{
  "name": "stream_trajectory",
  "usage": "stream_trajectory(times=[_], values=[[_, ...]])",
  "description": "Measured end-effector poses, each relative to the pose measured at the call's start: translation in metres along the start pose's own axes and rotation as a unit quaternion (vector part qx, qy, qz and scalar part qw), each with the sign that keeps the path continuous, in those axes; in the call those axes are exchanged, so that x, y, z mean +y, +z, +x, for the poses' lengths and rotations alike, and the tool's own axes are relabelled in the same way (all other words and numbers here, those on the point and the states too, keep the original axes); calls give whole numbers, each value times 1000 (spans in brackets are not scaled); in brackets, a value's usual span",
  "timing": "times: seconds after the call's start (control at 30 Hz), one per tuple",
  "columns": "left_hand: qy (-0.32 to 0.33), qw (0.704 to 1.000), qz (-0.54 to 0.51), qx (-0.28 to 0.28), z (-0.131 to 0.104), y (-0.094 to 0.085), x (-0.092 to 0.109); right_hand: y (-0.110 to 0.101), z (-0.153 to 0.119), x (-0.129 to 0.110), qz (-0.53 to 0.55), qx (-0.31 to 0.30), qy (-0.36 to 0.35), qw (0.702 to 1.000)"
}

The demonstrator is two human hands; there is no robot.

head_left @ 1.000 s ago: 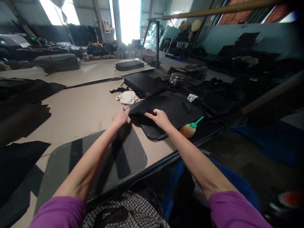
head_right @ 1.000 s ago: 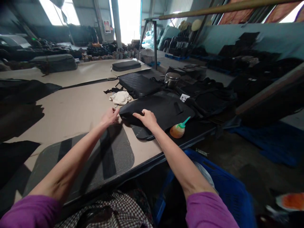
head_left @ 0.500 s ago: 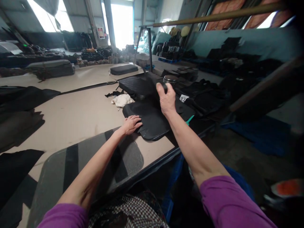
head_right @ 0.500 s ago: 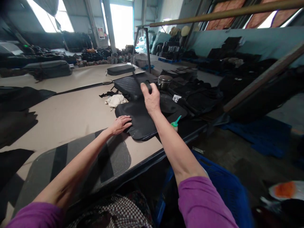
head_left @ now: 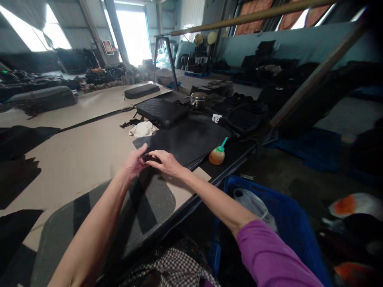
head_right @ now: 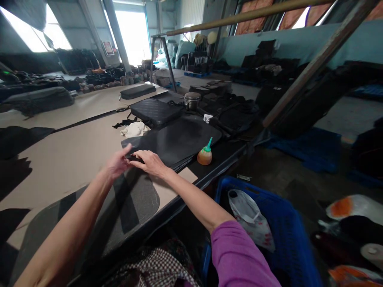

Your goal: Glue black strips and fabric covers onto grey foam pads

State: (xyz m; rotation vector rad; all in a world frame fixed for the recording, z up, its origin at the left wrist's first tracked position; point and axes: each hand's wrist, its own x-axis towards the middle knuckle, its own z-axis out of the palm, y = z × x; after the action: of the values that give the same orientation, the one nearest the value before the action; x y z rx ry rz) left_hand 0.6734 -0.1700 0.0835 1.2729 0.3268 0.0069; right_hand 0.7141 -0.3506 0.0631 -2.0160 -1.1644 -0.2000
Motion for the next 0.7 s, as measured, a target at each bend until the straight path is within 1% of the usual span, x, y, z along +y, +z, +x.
stream_trajectory(times=[0.07, 0.13, 0.17, 0.23, 0.3, 0.37, 0.43, 0.53, 0.6, 0.7], values=[[17, 998, 39, 43, 4, 6, -4, 0, -2, -6, -15, -12, -9, 1000], [42, 996, 42, 68, 8, 9, -5, -7, -4, -11, -43, -15, 12, 999], [50, 995, 39, 76, 10, 9, -4, -13, -5, -12, -64, -10, 37, 997], [76, 993, 39, 86, 10, 3, 3, -30, -4, -7, -111, 19, 111, 987], [115, 989, 47, 83, 8, -6, 11, -51, 1, 10, -154, 61, 195, 967], [147, 985, 60, 73, 4, -14, 17, -73, 8, 36, -192, 96, 275, 937], [153, 983, 76, 64, 1, -18, 20, -92, 18, 64, -225, 110, 349, 903], [137, 985, 93, 51, -2, -20, 17, -113, 32, 102, -247, 92, 433, 862], [133, 985, 99, 44, -3, -22, 15, -121, 39, 121, -246, 68, 470, 845], [135, 984, 107, 36, -6, -26, 13, -127, 46, 140, -239, 45, 505, 828]])
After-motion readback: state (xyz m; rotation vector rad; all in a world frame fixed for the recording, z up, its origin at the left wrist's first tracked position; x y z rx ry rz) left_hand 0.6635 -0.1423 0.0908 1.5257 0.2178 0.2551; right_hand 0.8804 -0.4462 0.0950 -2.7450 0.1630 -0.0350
